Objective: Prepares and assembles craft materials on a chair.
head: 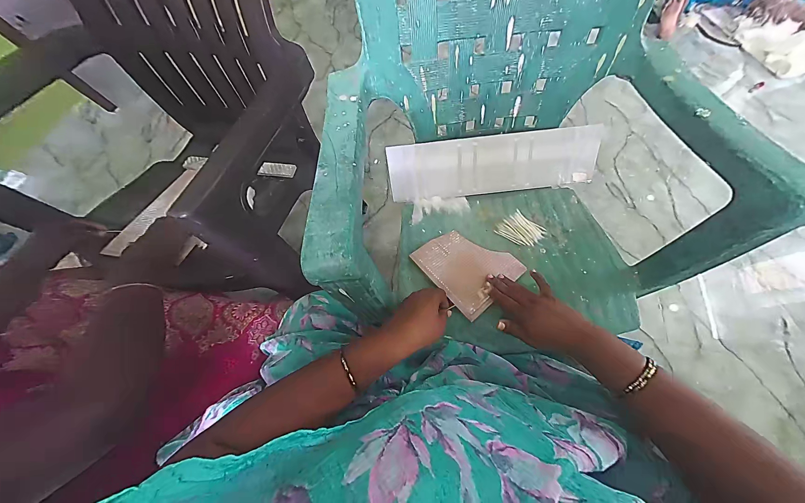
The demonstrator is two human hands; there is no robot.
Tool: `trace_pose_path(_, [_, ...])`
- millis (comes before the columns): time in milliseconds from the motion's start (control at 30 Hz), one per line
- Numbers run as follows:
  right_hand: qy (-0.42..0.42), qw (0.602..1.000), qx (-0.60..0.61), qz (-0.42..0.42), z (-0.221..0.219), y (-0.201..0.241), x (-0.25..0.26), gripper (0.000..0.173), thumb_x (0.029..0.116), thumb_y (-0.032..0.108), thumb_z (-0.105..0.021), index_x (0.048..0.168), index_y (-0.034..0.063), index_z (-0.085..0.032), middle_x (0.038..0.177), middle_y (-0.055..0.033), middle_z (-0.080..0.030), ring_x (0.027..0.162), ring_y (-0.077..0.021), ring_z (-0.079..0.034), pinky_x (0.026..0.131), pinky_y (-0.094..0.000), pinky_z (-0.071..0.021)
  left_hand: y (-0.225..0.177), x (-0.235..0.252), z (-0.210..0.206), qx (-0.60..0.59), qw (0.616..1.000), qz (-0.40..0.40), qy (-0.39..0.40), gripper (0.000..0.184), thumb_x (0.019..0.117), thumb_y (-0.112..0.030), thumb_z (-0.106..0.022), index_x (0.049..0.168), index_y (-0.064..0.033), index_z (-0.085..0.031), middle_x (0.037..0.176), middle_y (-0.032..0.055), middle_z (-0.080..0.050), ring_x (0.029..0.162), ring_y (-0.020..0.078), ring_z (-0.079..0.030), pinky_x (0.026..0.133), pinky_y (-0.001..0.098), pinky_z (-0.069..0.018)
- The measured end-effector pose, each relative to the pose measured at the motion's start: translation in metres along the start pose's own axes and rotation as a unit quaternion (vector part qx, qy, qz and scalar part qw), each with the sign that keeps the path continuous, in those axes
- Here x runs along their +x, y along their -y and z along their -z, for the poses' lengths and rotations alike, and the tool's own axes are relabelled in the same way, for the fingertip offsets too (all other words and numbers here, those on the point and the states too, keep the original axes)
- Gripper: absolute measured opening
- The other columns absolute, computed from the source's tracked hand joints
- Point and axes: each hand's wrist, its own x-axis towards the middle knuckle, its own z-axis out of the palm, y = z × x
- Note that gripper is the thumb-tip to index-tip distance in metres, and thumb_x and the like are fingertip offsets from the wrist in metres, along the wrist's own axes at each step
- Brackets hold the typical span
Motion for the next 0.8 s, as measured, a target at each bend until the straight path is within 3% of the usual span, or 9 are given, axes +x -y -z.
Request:
trace_pose_path(133, [-0.005, 1.000, 0.003, 0.016, 0.003, -0.012, -0.021, 0.065, 0.1085, 0.052, -0.032, 0.162, 0.0158, -0.032, 0.170, -0.0035, -0.026, 0.159, -0.0227, -0.017, 0.123, -0.0673, -0.0013, 0.002, -0.001, -0.004, -0.014, 1.000, -0.012, 0.010, 0.032, 0.1096, -0.020, -0.045, 0.127, 0.0021, -0.061, 0.120, 0.0198, -0.065, 0.113, 0.0303, -0.064, 0.102, 0.0477, -0.0489])
trace_pose_path(233, [-0.086, 0.996, 0.027, 0.025, 0.008, -0.020, -0.015, 0.063, 0.1076, 0.048, -0.039, 0.157, 0.0089, -0.042, 0.165, -0.0083, -0.037, 0.157, -0.0274, -0.024, 0.122, -0.0668, -0.0087, 0.004, -0.004, -0.001, -0.042, 0.999, -0.001, -0.014, 0.033, 0.1106, -0.021, -0.044, 0.128, 0.0026, -0.060, 0.121, 0.0212, -0.065, 0.112, 0.0308, -0.065, 0.101, 0.0474, -0.0497])
trace_pose_path(400, [-0.155, 0.986, 0.050, 0.039, 0.013, -0.012, 0.043, 0.061, 0.1078, 0.037, -0.045, 0.159, 0.0053, -0.035, 0.167, -0.0123, -0.030, 0.157, -0.0288, -0.021, 0.124, -0.0621, -0.0145, 0.009, -0.004, 0.006, -0.061, 0.996, 0.021, -0.066, 0.032, 0.1105, -0.020, -0.045, 0.126, 0.0041, -0.059, 0.120, 0.0222, -0.064, 0.113, 0.0325, -0.063, 0.102, 0.0485, -0.0488])
trace_pose_path(533, [-0.125, 0.989, 0.042, 0.060, 0.009, 0.003, 0.079, 0.063, 0.1091, 0.043, -0.037, 0.161, 0.0078, -0.031, 0.169, -0.0108, -0.026, 0.158, -0.0274, -0.018, 0.123, -0.0652, -0.0069, 0.007, -0.004, 0.005, -0.051, 0.996, 0.034, -0.064, 0.032, 0.1101, -0.018, -0.045, 0.129, 0.0040, -0.058, 0.121, 0.0225, -0.063, 0.116, 0.0329, -0.063, 0.103, 0.0484, -0.0487])
trace_pose_path(667, [-0.066, 0.997, 0.015, 0.039, 0.002, 0.006, 0.066, 0.071, 0.1082, 0.052, -0.028, 0.165, 0.0118, -0.019, 0.173, -0.0059, -0.014, 0.160, -0.0220, -0.007, 0.123, -0.0664, 0.0016, 0.009, -0.003, 0.003, -0.039, 0.998, 0.028, -0.044, 0.032, 0.1102, -0.018, -0.044, 0.129, 0.0037, -0.058, 0.125, 0.0229, -0.061, 0.120, 0.0336, -0.061, 0.105, 0.0485, -0.0476])
trace_pose_path(800, [-0.020, 0.999, -0.010, 0.038, -0.004, 0.006, 0.019, 0.072, 0.1081, 0.054, -0.028, 0.165, 0.0106, -0.019, 0.173, -0.0073, -0.015, 0.160, -0.0232, -0.009, 0.121, -0.0697, 0.0023, 0.010, -0.005, -0.001, -0.030, 1.000, -0.004, 0.002, 0.033, 0.1103, -0.020, -0.044, 0.129, 0.0036, -0.059, 0.124, 0.0227, -0.062, 0.117, 0.0335, -0.062, 0.104, 0.0493, -0.0476])
